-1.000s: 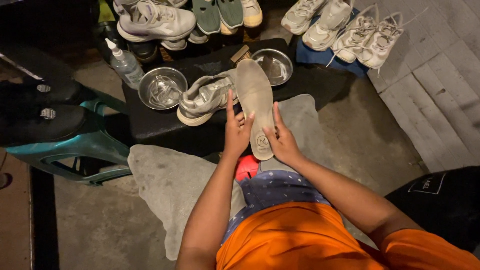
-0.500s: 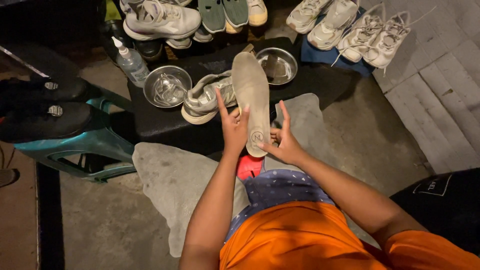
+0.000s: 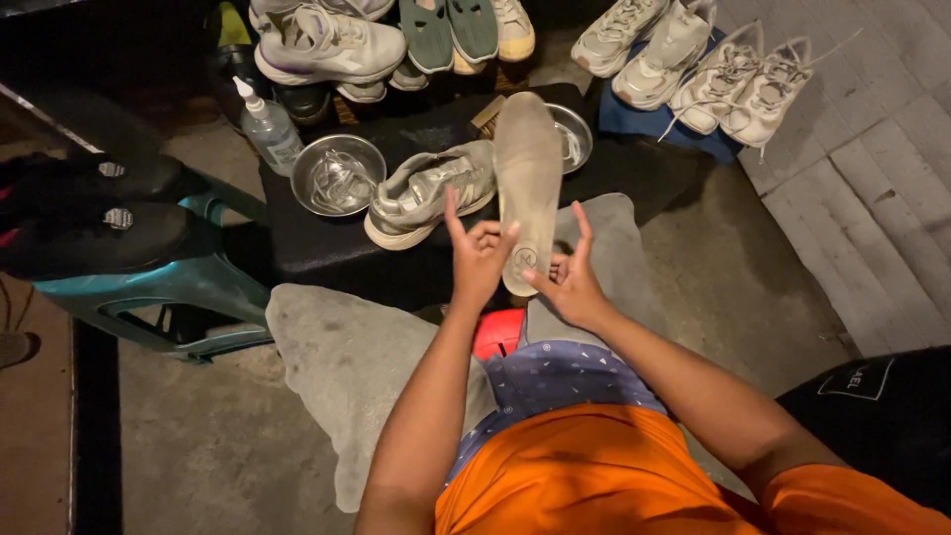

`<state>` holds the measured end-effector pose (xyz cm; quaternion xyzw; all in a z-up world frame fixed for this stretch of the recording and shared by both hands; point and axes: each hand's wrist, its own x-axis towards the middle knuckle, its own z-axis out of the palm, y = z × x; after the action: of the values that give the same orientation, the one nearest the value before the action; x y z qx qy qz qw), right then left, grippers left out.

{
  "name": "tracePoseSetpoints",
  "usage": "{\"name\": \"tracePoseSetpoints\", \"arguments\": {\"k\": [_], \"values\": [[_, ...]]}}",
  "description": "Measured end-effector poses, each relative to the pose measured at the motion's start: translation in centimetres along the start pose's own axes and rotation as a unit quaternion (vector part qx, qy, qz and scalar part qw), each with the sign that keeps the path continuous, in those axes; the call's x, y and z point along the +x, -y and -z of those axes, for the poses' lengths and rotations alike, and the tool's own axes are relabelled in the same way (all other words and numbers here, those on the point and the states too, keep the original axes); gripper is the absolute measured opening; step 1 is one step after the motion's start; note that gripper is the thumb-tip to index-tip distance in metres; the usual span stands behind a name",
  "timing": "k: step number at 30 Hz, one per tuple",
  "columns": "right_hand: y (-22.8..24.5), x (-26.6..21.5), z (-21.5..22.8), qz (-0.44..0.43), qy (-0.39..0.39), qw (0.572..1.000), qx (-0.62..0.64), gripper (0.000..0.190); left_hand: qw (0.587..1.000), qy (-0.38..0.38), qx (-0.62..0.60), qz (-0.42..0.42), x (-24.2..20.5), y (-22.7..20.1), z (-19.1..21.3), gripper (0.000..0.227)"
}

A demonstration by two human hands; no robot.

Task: The person scrubs a shoe insole with a small sponge, repeatedly dipping it into a bowl of water and rubbing the surface. They then wipe the insole with their hands and place it on a nearby surface.

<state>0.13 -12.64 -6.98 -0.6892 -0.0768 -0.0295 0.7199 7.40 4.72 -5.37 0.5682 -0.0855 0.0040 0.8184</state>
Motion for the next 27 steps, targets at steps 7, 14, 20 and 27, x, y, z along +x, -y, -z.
{"name": "tracePoseSetpoints", "arguments": {"k": [7,14,20,27], "values": [[-0.2,0.2,-0.2,0.009,-0.019,1.000,-0.015,0.121,0.993,0.097,0.062,0.023,-1.4,-4.6,-0.9,0.103],[-2.6,0.2,0.9,0.023,-0.048,0.999,-0.007,0.109,0.991,0.103,0.088,0.000,-1.7,-5.2,-0.7,0.081],[-2.2,0.2,0.3,0.009,-0.064,0.998,-0.005,0.105,0.994,0.085,0.074,-0.012,-1.3,-4.6,-0.7,0.072],[2.4,-0.2,-2.3,-0.025,-0.056,0.998,-0.031,0.112,0.992,0.076,0.093,-0.033,-1.4,-3.8,-0.6,0.072]]}}
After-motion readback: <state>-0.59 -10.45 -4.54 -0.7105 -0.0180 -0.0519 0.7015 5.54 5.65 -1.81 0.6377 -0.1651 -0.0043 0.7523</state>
